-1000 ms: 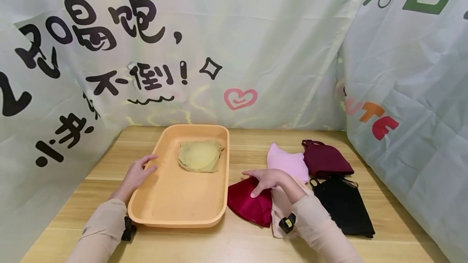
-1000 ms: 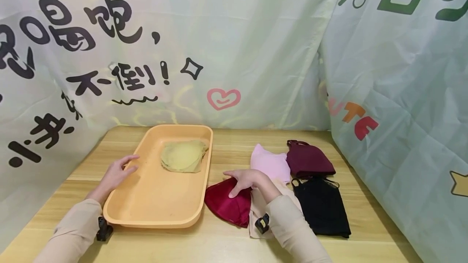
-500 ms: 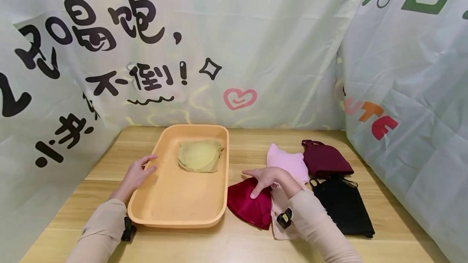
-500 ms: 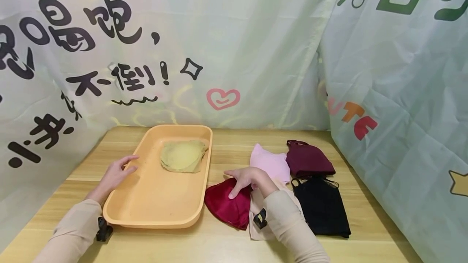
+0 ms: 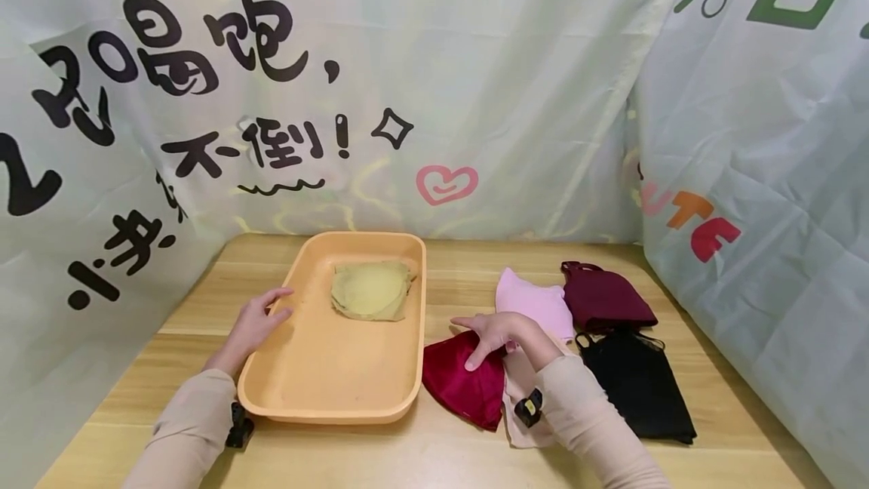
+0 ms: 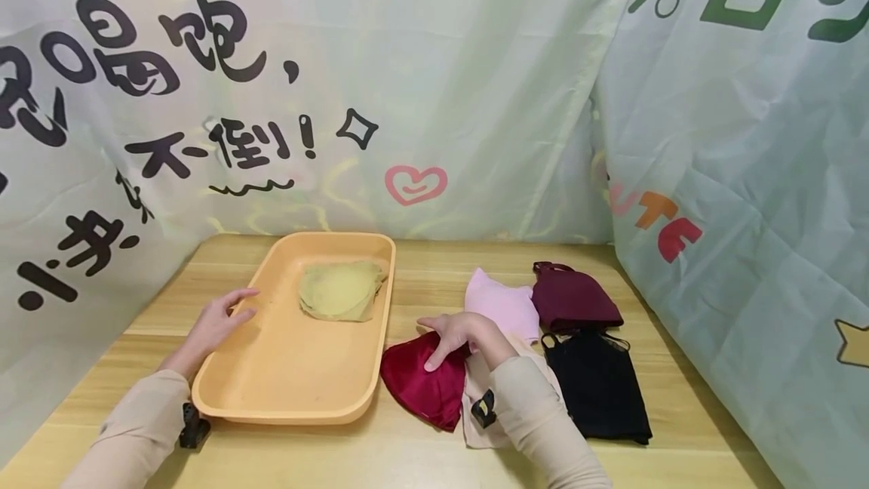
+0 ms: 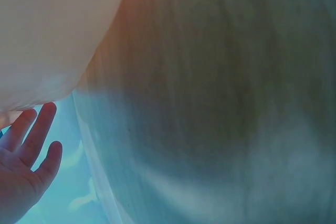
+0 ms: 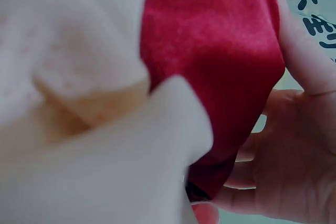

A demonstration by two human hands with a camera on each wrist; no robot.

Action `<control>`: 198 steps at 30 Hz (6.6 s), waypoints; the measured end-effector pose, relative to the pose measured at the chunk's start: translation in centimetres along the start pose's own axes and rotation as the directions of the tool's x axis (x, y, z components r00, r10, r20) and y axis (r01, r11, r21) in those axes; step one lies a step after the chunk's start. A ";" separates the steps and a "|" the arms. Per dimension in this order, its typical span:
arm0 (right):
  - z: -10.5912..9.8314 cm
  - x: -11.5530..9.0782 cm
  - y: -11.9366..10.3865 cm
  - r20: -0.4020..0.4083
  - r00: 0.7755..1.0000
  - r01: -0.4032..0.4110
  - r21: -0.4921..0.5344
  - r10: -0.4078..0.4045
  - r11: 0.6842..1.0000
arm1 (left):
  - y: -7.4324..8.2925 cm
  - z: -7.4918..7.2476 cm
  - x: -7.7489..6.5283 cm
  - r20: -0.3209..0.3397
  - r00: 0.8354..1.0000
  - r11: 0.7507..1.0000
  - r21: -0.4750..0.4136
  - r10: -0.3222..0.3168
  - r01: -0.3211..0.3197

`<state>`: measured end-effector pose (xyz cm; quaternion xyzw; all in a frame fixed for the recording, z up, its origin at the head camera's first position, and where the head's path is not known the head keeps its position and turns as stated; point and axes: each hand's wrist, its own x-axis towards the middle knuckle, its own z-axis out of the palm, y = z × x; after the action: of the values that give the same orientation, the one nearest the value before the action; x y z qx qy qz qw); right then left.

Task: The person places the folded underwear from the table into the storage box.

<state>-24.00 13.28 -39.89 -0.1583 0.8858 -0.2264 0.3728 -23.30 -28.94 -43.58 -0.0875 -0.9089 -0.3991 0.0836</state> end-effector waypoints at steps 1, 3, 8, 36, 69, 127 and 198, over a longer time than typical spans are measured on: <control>0.0 0.0 0.0 -0.002 1.000 -0.003 -0.003 0.003 1.000 | 0.0 0.0 0.0 0.001 1.000 1.000 0.000 0.001 -0.001; 0.0 0.0 0.1 -0.006 1.000 -0.011 -0.007 0.011 1.000 | 0.0 0.0 0.0 0.002 1.000 1.000 0.001 0.000 0.000; 0.2 0.1 0.6 -0.003 1.000 -0.003 0.001 0.003 1.000 | 0.0 0.1 0.1 0.005 1.000 1.000 0.002 -0.006 0.006; 1.0 0.4 1.7 -0.074 0.905 0.424 0.218 -0.419 0.879 | -0.1 0.1 -0.2 0.005 1.000 0.999 0.025 0.025 -0.025; -0.4 0.2 4.2 -0.203 0.713 0.647 0.561 -0.671 0.517 | 0.0 0.0 -0.2 0.000 0.999 0.999 0.029 0.039 -0.039; 0.6 1.6 -1.6 -0.438 0.774 0.595 0.750 -0.458 0.289 | 0.1 0.1 -0.1 0.007 1.000 1.000 0.022 0.015 -0.016; 3.7 3.3 -8.1 -0.543 0.721 0.422 -0.148 -0.430 0.894 | -0.2 0.2 -0.2 -0.044 0.998 0.999 -0.008 0.041 -0.042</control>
<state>-22.62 3.92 -39.90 -0.2863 0.8967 -0.3362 0.0316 -23.11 -28.90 -43.93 -0.0980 -0.9030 -0.4032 0.1114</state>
